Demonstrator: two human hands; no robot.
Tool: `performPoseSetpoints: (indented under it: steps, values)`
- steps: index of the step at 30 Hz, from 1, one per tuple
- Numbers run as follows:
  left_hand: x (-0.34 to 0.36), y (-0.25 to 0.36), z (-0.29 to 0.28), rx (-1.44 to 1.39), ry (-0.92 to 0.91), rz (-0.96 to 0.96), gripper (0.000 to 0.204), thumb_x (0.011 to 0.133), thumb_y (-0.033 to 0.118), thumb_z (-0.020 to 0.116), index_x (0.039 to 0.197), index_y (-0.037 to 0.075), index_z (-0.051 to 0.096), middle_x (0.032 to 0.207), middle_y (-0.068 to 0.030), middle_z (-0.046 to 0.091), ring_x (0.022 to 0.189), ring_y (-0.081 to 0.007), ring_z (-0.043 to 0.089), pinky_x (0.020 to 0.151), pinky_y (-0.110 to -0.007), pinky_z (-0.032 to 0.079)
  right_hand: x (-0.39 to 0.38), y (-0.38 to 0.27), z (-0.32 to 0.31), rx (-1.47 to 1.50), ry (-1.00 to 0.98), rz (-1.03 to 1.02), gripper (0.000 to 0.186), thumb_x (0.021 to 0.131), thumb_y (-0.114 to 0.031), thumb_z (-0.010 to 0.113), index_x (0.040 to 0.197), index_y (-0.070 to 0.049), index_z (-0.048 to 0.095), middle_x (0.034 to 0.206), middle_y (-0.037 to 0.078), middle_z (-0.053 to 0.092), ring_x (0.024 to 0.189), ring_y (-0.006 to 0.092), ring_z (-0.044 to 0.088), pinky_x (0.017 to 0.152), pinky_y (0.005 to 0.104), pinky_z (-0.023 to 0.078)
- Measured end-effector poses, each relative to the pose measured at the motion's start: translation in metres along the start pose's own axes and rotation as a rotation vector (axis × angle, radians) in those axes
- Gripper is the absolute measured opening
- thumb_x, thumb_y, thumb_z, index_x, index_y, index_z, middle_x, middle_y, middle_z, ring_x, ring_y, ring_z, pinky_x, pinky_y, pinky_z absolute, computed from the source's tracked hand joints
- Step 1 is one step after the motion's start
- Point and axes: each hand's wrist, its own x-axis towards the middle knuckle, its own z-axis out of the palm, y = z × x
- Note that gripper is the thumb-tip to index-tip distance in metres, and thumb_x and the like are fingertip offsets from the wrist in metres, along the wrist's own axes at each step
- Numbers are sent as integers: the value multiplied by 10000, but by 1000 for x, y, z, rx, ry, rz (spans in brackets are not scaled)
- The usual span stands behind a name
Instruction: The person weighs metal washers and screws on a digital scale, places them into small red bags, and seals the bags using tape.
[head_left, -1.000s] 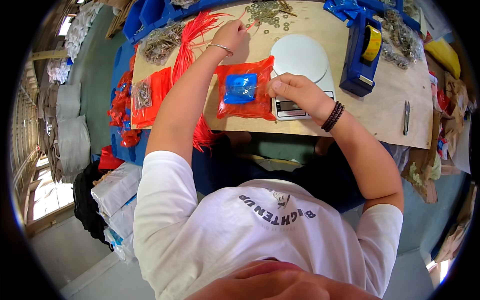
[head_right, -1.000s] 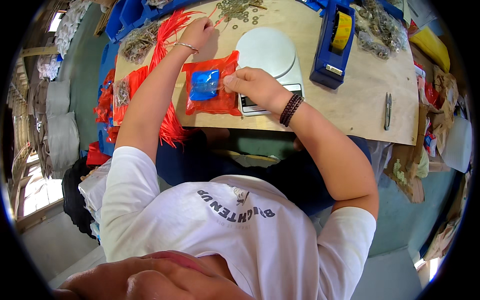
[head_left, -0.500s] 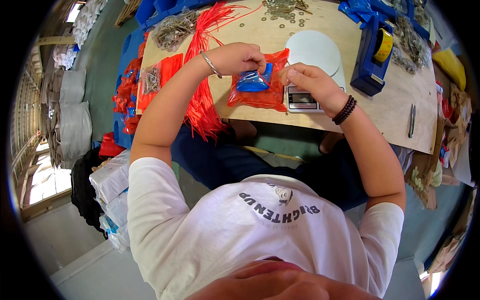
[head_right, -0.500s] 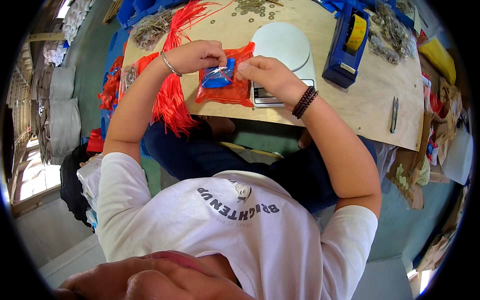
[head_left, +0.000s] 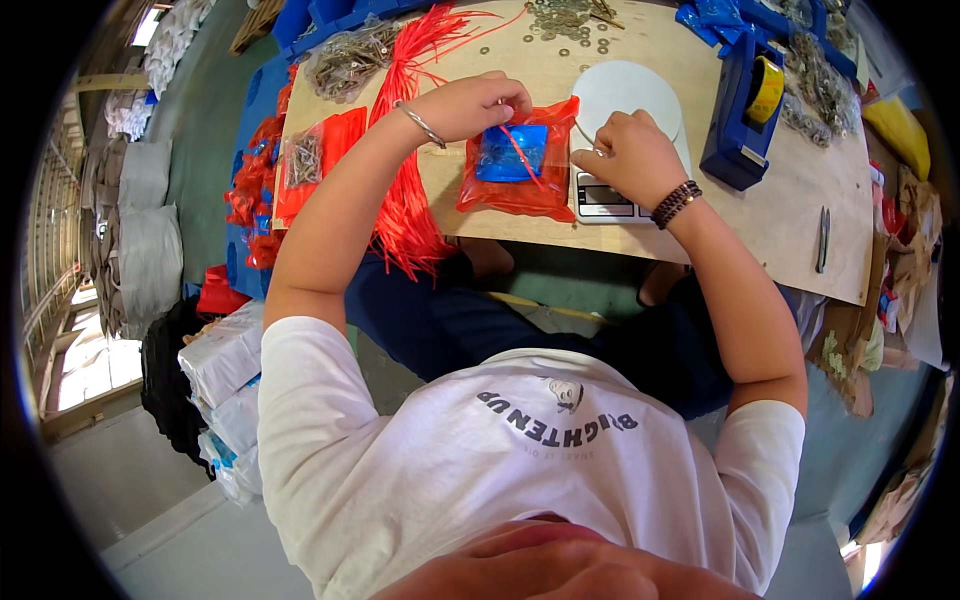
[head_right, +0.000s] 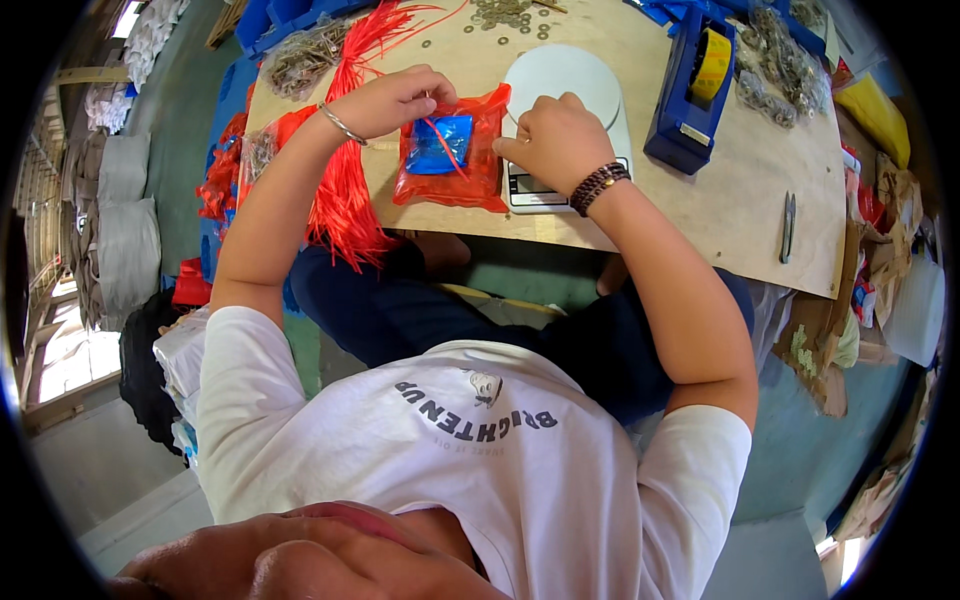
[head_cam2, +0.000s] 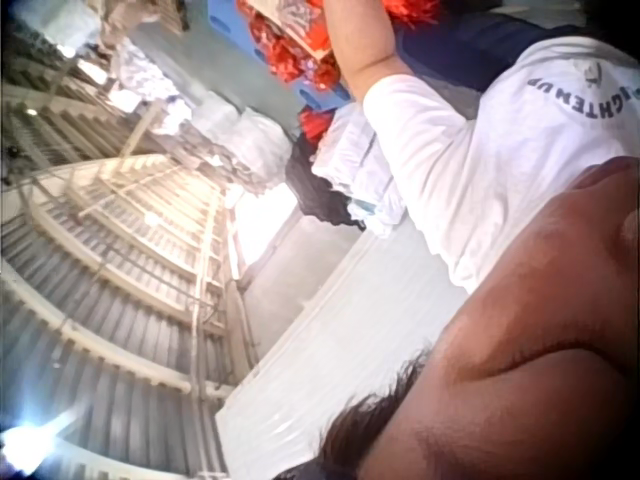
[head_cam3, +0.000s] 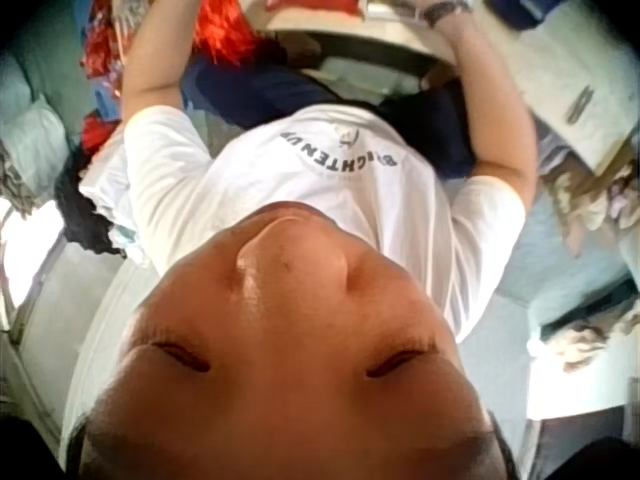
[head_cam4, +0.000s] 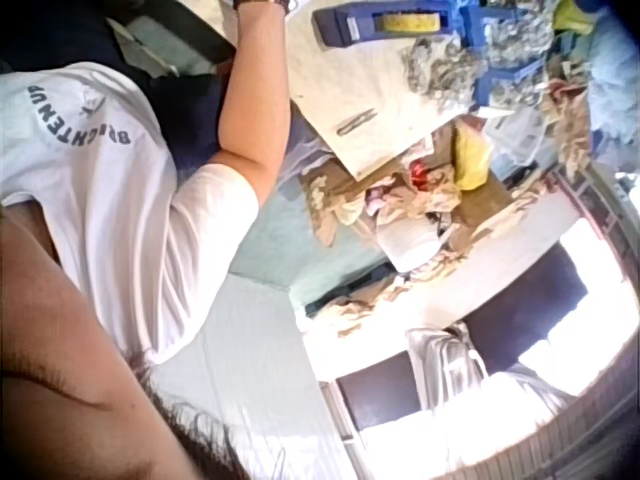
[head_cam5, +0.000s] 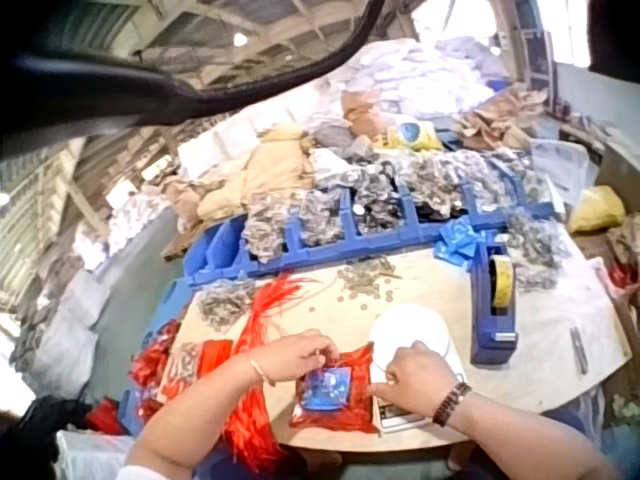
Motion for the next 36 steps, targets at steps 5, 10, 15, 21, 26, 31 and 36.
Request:
performPoseSetpoints:
  steps: [5,10,15,21,26,31,36]
  values:
    - [6,-5,11,-145,-18,-43,420,871,200,597,1259,74,495,1210,-107,524,1134,-232,505,970,-333,418,2,-2,11,-275,124,-36,294,744,-356,646,670,-73,671,795,65,607,873,250,534,735,392,444]
    - [16,12,30,102,-75,-167,871,698,410,740,1404,72,357,1329,-206,486,1212,-336,488,1001,-390,407,-1,-5,14,-380,54,-18,303,766,-381,644,792,-90,725,861,49,650,939,222,550,790,363,423]
    - [30,20,21,143,-173,-280,866,708,418,732,1398,53,358,1259,-211,544,1164,-318,528,974,-380,426,1,-9,15,-404,33,-10,289,770,-370,641,808,-97,726,876,40,656,968,213,541,804,362,417]
    - [52,-7,29,-552,-31,-427,420,882,282,631,1229,61,549,1010,-26,611,913,-93,553,817,-261,467,1,-8,18,-421,69,-53,274,757,-356,637,792,-99,724,857,42,660,959,215,543,792,362,414]
    - [41,-10,42,-513,81,-388,206,887,238,628,768,87,555,645,67,487,579,-33,418,527,-216,360,0,-10,18,-387,63,-67,304,757,-388,639,774,-97,725,850,47,658,956,217,544,771,362,425]
    - [-11,-4,47,-743,338,-250,189,890,197,614,763,69,557,626,50,489,544,-41,421,496,-208,342,2,-12,18,-374,32,-95,374,782,-448,629,788,-88,729,853,59,654,956,221,543,767,363,435]
    - [-33,-7,55,-898,535,-132,160,895,160,613,775,72,553,636,64,485,557,-28,419,503,-191,341,1,-7,14,-344,132,-160,309,816,-383,621,770,-91,711,817,66,634,911,249,550,748,368,448]
